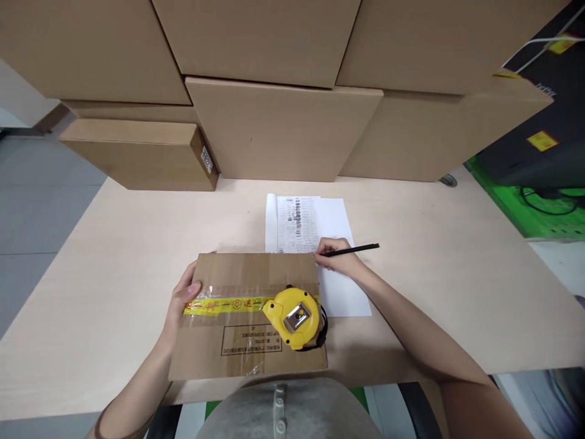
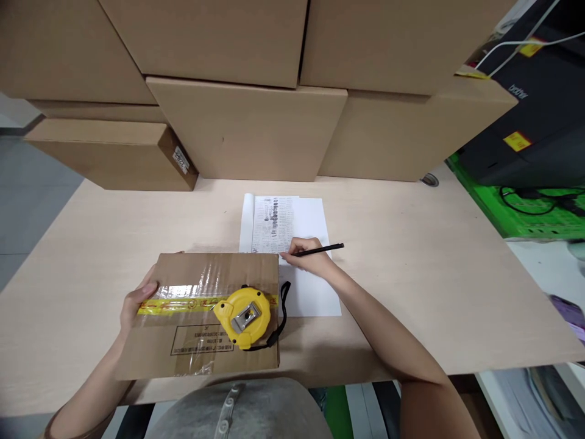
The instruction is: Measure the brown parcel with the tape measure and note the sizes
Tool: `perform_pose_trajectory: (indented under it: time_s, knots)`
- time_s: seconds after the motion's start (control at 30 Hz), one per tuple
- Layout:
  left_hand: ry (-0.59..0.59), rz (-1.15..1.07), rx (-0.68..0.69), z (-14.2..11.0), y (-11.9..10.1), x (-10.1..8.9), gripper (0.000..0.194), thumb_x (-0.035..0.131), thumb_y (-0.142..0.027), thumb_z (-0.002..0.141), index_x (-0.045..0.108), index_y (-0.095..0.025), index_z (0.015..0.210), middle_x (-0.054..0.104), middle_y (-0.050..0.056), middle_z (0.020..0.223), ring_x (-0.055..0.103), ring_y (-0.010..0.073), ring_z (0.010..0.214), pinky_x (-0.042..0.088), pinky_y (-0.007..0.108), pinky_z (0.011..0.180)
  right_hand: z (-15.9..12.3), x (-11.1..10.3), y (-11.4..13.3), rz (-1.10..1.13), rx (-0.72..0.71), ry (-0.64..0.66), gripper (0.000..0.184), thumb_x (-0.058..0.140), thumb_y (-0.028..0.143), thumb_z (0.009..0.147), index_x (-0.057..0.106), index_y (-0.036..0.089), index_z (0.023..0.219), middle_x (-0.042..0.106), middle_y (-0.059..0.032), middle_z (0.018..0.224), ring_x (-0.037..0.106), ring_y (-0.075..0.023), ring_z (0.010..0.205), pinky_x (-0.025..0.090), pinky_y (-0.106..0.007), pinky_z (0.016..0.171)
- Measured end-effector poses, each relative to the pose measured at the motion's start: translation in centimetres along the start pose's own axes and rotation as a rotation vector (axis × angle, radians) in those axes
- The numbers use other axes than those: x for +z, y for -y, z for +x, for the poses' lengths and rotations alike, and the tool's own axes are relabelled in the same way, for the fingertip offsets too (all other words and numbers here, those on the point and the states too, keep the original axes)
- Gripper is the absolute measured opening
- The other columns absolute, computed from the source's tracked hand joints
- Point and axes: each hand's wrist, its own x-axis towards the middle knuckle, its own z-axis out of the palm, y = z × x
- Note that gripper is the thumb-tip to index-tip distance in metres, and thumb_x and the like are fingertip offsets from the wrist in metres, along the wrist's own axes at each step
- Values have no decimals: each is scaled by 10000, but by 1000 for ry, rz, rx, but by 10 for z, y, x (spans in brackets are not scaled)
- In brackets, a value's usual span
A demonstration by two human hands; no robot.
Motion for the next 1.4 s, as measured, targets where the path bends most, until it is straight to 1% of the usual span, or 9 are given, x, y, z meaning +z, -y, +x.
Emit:
perform_pose_trajectory:
  time_s: [0.13, 0.2, 0.33, 0.47, 0.63, 0.93, 1.13, 1.27, 1.4]
  knots:
    - [-19, -26, -39, -2, -2, 2, 681, 849, -478, 651, 694, -253, 1275, 792, 39, 1131, 743, 328, 979, 550, 319, 678, 0, 1, 2, 12, 15, 35, 340, 792, 445, 703, 556, 233, 580, 565, 28, 478, 481, -110, 417, 339, -241, 408]
    - [-9, -24, -37, -2, -2, 3, 682, 849, -476, 656, 693, -255, 1283, 789, 40, 1138, 746, 328, 972, 568, 336, 710, 0, 0, 2, 18, 20, 34, 336, 782, 453, 711, 559, 235, 587, 562, 31, 468, 474, -111, 405, 344, -244, 405]
    - [-5, -17, -20, -3, -3, 4, 677, 839, -469, 668, 699, -248, 1292, 791, 47, 1136, 748, 334, 963, 588, 364, 757, 0, 1, 1, 15, 19, 5, 331, 774, 438, 733, 546, 240, 598, 538, 45, 458, 443, -102, 397, 319, -239, 396]
    - [4, -19, -21, -5, -5, 8, 704, 830, -473, 664, 690, -249, 1317, 798, 44, 1115, 746, 341, 966, 589, 367, 761, 0, 1, -1, 6, 16, 6, 332, 791, 418, 721, 545, 238, 589, 535, 45, 463, 457, -106, 406, 312, -240, 398]
    - [-14, -29, -31, -7, -7, 11, 656, 834, -464, 649, 699, -246, 1253, 795, 42, 1112, 749, 341, 959, 588, 369, 758, 0, 1, -1, 4, 21, 6, 360, 803, 421, 711, 525, 240, 573, 527, 47, 456, 457, -107, 400, 306, -240, 392]
    - [5, -18, -38, -4, -3, 4, 659, 847, -464, 671, 687, -243, 1271, 780, 56, 1139, 736, 368, 1031, 597, 383, 793, 0, 0, -2, 14, 27, 0, 374, 807, 441, 712, 524, 240, 573, 536, 41, 451, 451, -107, 390, 320, -240, 383]
    - [-2, -4, -27, -3, -2, 3, 671, 839, -474, 671, 698, -254, 1289, 767, 54, 1249, 742, 349, 1021, 590, 355, 762, 0, -1, -2, 15, 25, 0, 374, 804, 440, 724, 524, 238, 578, 539, 39, 460, 448, -105, 388, 323, -242, 382]
    - [-14, -19, -42, -3, -2, 3, 668, 845, -465, 663, 705, -267, 1286, 789, 50, 1164, 757, 342, 945, 597, 369, 727, 0, -1, -3, 3, 13, -7, 358, 787, 429, 750, 523, 243, 596, 546, 41, 463, 433, -104, 391, 320, -245, 387]
    - [-24, -38, -63, -3, -4, 4, 673, 874, -444, 630, 716, -263, 1259, 797, 45, 1097, 759, 349, 970, 610, 373, 749, 0, -1, -5, -18, 0, -7, 372, 792, 415, 748, 506, 247, 580, 511, 52, 444, 419, -104, 397, 292, -244, 393]
